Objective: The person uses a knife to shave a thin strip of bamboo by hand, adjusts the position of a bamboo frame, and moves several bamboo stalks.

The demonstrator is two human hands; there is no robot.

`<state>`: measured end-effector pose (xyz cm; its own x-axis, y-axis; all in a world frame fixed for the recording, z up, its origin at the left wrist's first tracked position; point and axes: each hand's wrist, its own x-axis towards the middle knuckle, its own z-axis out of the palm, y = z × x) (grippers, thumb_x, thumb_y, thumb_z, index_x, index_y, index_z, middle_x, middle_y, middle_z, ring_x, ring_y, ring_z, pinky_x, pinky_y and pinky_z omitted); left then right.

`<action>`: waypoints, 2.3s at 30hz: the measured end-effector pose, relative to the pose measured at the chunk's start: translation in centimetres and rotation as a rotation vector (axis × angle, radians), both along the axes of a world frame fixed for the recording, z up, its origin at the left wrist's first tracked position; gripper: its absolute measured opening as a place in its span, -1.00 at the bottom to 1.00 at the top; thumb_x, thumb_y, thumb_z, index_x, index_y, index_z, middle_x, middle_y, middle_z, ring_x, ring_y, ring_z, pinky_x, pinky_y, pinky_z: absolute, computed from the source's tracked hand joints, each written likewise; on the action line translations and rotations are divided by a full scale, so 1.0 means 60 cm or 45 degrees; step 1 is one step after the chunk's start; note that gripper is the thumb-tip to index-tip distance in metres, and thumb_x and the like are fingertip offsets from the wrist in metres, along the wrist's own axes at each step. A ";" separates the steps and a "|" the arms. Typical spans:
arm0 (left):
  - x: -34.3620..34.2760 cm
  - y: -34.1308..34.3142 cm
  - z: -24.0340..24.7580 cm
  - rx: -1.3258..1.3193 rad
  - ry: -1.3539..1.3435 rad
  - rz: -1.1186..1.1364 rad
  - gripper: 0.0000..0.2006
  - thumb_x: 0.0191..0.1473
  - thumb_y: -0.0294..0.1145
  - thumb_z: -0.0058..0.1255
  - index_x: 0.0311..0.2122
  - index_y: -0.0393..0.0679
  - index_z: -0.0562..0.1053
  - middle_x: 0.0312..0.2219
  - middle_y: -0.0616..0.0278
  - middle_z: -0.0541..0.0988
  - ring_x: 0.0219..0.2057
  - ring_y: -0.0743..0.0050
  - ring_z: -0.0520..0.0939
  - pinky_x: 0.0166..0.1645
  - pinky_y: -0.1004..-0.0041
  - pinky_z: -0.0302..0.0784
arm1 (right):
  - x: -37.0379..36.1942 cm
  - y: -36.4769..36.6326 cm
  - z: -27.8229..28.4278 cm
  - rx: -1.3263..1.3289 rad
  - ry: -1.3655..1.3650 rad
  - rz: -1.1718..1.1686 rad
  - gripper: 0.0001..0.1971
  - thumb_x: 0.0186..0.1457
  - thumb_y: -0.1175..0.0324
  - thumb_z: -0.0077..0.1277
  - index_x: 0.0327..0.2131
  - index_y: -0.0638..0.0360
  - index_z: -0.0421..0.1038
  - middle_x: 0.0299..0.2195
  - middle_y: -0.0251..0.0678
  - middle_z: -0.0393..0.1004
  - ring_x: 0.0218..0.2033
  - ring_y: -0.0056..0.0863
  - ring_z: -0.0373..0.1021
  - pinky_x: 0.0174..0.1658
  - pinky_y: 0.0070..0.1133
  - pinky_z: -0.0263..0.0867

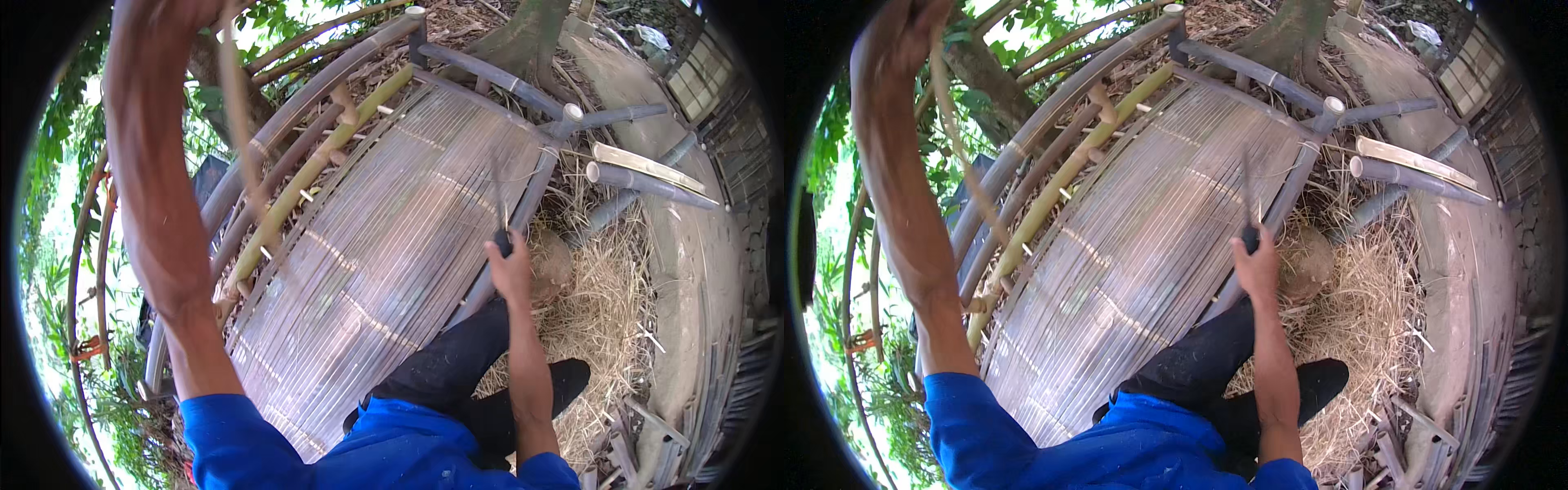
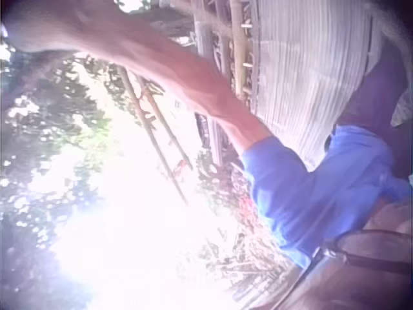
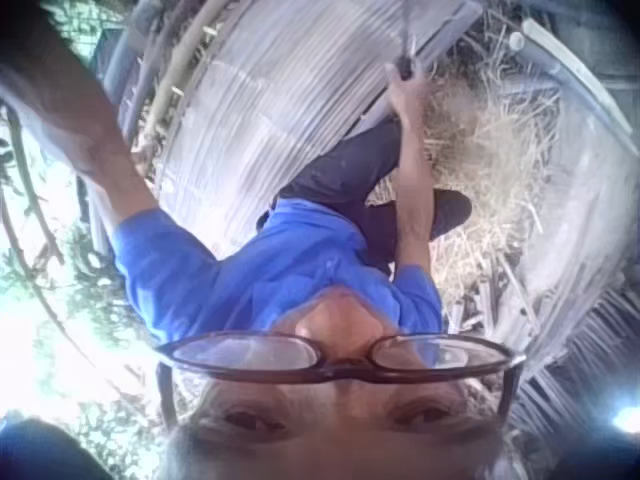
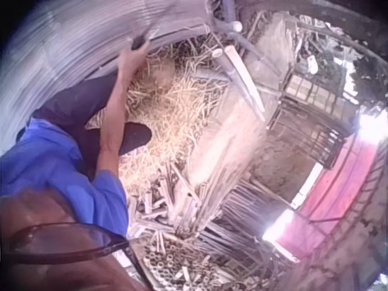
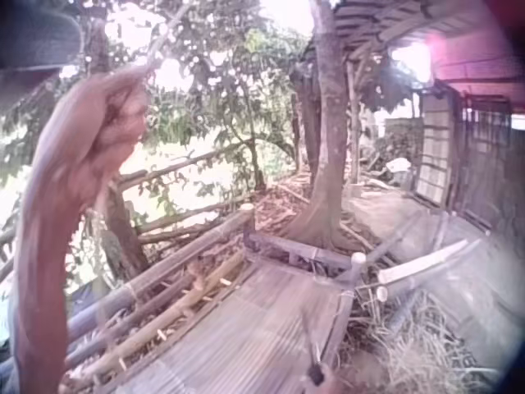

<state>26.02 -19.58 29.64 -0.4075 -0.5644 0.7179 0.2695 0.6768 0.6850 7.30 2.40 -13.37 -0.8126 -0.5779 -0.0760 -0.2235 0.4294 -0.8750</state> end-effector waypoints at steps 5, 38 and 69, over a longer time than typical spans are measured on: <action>0.223 -0.024 -0.275 0.254 -0.493 0.662 -0.71 0.34 -0.21 0.04 -0.38 -0.17 0.54 -0.70 0.50 0.26 -0.66 0.78 0.25 -0.60 0.58 0.05 | 0.071 -0.030 -0.149 -0.018 0.153 0.188 -0.39 0.06 0.18 0.27 0.12 0.26 0.34 -0.09 0.10 0.55 -0.04 0.02 0.51 0.04 -0.22 0.39; 0.515 0.075 -0.726 0.456 -1.293 0.719 -0.69 0.20 -0.27 0.12 -0.02 -0.21 0.63 -0.57 -0.26 0.57 -0.54 -0.11 0.69 -0.39 0.14 0.55 | 0.163 -0.056 -0.186 0.372 0.283 0.338 -0.40 0.08 0.26 0.26 0.16 0.05 0.22 -0.13 0.12 0.50 -0.10 0.12 0.47 -0.05 -0.11 0.35; 0.931 0.229 -0.999 0.501 -1.214 2.260 -0.04 0.02 0.06 0.25 0.45 -0.08 0.09 0.07 -0.13 0.37 0.16 -0.11 0.36 0.24 -0.02 0.25 | 0.257 -0.236 -0.084 0.432 0.984 1.163 -0.50 0.09 0.27 0.27 0.08 0.24 0.40 -0.07 0.05 0.51 0.01 0.06 0.42 0.10 -0.22 0.33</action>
